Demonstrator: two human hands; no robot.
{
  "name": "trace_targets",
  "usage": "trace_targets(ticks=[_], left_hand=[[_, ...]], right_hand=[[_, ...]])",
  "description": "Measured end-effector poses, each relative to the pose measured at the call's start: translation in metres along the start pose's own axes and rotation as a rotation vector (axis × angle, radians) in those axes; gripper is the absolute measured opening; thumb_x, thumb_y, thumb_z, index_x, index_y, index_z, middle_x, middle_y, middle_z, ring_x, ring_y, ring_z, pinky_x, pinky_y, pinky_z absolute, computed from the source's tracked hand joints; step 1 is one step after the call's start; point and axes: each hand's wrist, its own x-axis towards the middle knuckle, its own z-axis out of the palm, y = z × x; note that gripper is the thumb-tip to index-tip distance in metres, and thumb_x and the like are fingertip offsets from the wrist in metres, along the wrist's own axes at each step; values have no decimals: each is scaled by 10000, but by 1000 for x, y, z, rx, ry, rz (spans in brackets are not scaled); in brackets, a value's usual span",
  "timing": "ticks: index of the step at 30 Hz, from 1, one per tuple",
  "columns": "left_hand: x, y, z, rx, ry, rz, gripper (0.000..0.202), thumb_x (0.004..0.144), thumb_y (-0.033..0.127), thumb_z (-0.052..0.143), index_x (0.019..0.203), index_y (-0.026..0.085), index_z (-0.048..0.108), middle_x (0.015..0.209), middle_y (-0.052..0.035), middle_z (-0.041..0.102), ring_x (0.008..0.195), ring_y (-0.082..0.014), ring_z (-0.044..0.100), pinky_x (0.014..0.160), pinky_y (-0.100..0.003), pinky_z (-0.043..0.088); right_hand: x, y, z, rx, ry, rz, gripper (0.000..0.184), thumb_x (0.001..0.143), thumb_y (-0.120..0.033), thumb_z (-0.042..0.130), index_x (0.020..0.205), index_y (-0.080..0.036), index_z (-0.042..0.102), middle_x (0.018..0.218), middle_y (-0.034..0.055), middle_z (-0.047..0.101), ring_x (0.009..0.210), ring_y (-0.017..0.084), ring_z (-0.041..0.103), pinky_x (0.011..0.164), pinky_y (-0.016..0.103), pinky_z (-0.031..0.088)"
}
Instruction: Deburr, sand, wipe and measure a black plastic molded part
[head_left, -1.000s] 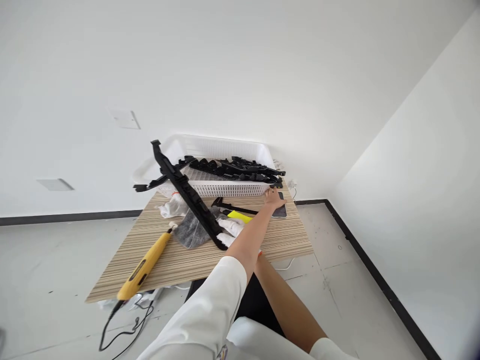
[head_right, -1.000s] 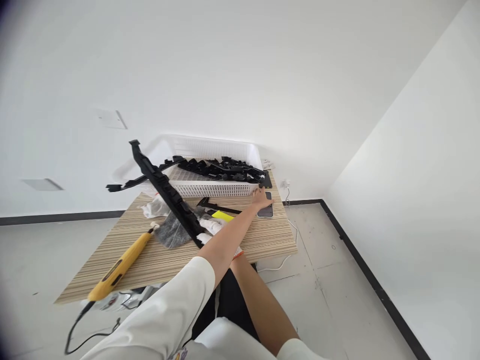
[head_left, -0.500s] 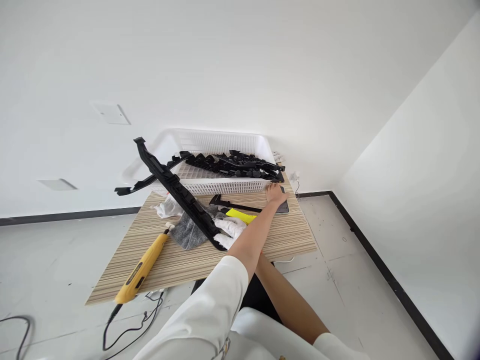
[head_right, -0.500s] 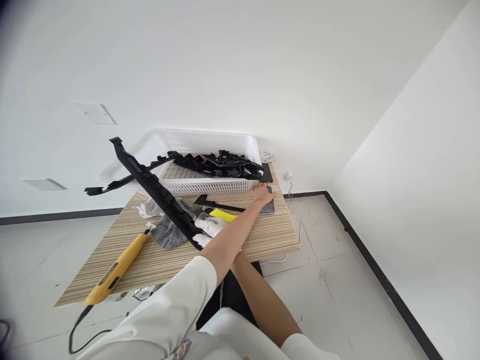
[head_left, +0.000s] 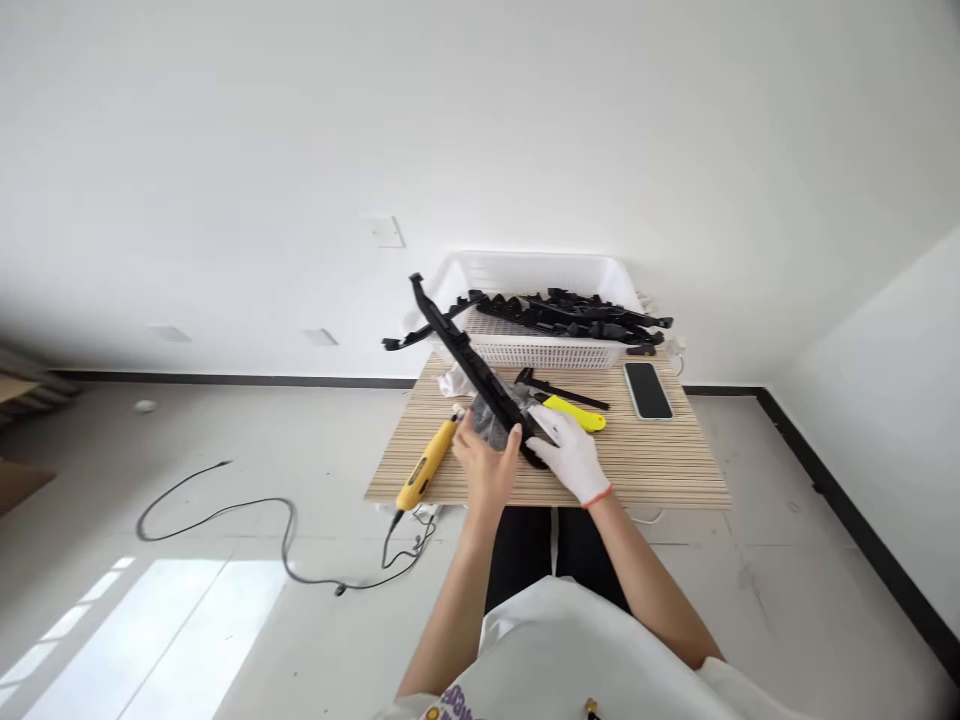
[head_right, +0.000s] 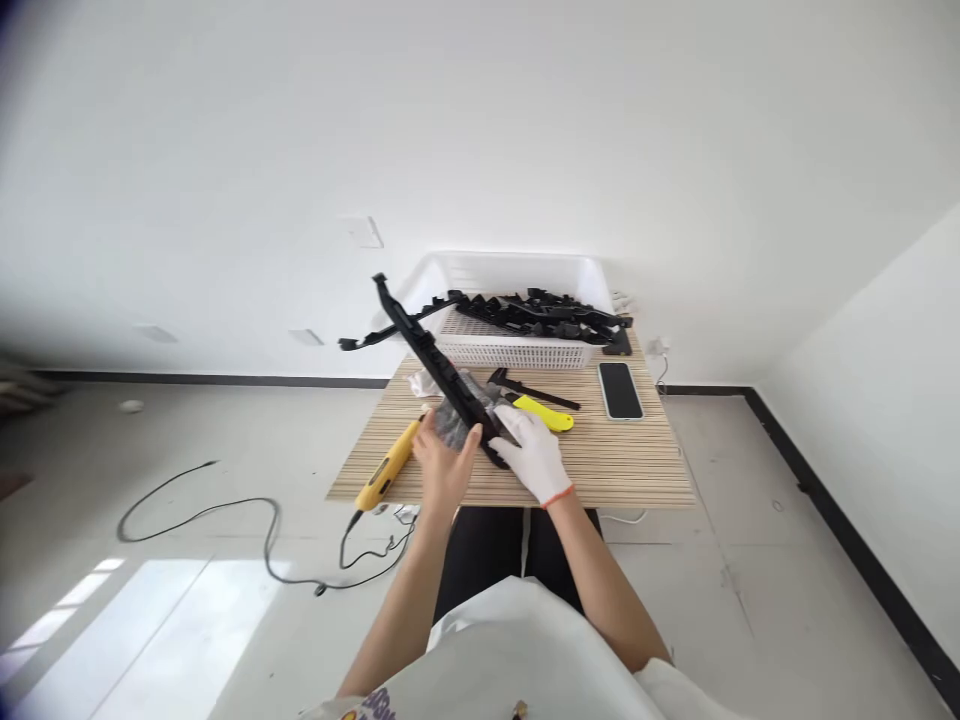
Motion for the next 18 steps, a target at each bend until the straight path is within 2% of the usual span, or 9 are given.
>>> trace_targets(ticks=[3, 5, 7, 9, 10, 11, 13, 14, 18], left_hand=[[11, -31, 9, -132, -285, -28, 510, 806, 392, 720, 1226, 178, 524, 1193, -145, 626, 1225, -335, 551, 1044, -542, 442], [11, -38, 17, -332, -434, -45, 419, 869, 382, 658, 1211, 196, 501, 1099, -104, 668, 1094, -272, 646, 975, -467, 516], [7, -40, 20, -484, -510, -65, 424, 918, 392, 598, 1268, 207, 448, 1113, -96, 663, 995, -233, 691, 917, -425, 555], [5, -42, 18, -572, -541, -73, 486, 939, 427, 564, 1344, 222, 389, 1192, -110, 628, 937, -217, 711, 876, -413, 576], [4, -43, 16, -606, -551, -74, 517, 942, 444, 557, 1373, 231, 367, 1231, -118, 609, 927, -215, 715, 866, -410, 581], [5, -44, 14, -635, -559, -75, 542, 942, 458, 555, 1394, 238, 353, 1261, -123, 596, 934, -217, 717, 865, -407, 584], [6, -44, 10, -668, -552, -91, 583, 942, 490, 546, 1427, 243, 340, 1281, -128, 599, 952, -225, 715, 853, -397, 593], [7, -44, 9, -673, -543, -109, 611, 941, 511, 538, 1450, 246, 328, 1278, -129, 609, 943, -227, 715, 830, -392, 601], [8, -40, 4, -690, -515, -161, 740, 926, 572, 537, 1542, 276, 250, 1254, -120, 626, 804, -205, 704, 687, -368, 616]], right_hand=[[-4, 2, -1, -88, 75, 51, 638, 825, -430, 707, 1418, -276, 526, 1420, 62, 567, 1329, 259, 510, 1131, 443, 392], [-13, 5, -11, -81, 69, 102, 565, 843, -435, 675, 1383, -308, 564, 1370, 43, 611, 1283, 268, 553, 1099, 455, 417], [-24, 8, -24, -15, 104, 189, 459, 875, -460, 620, 1310, -313, 629, 1276, 38, 674, 1196, 272, 615, 1057, 457, 448], [-34, 8, -34, 108, 293, 337, 484, 862, -503, 608, 1262, -236, 661, 1187, 82, 713, 1110, 284, 657, 979, 453, 504], [-38, 7, -37, 199, 331, 386, 506, 845, -505, 622, 1245, -197, 665, 1146, 97, 726, 1055, 279, 679, 925, 437, 536], [-41, 5, -38, 299, 275, 401, 524, 821, -486, 653, 1241, -172, 661, 1120, 101, 732, 1009, 267, 694, 877, 413, 560], [-43, 1, -36, 475, 7, 392, 526, 762, -422, 728, 1218, -167, 667, 1082, 88, 741, 929, 243, 714, 779, 361, 589], [-43, -2, -34, 540, -67, 388, 508, 751, -407, 740, 1199, -177, 673, 1081, 83, 740, 909, 235, 720, 728, 336, 593], [-41, -11, -31, 605, 138, 403, 428, 819, -437, 649, 1180, -209, 658, 1120, 89, 720, 901, 228, 732, 538, 245, 539]])
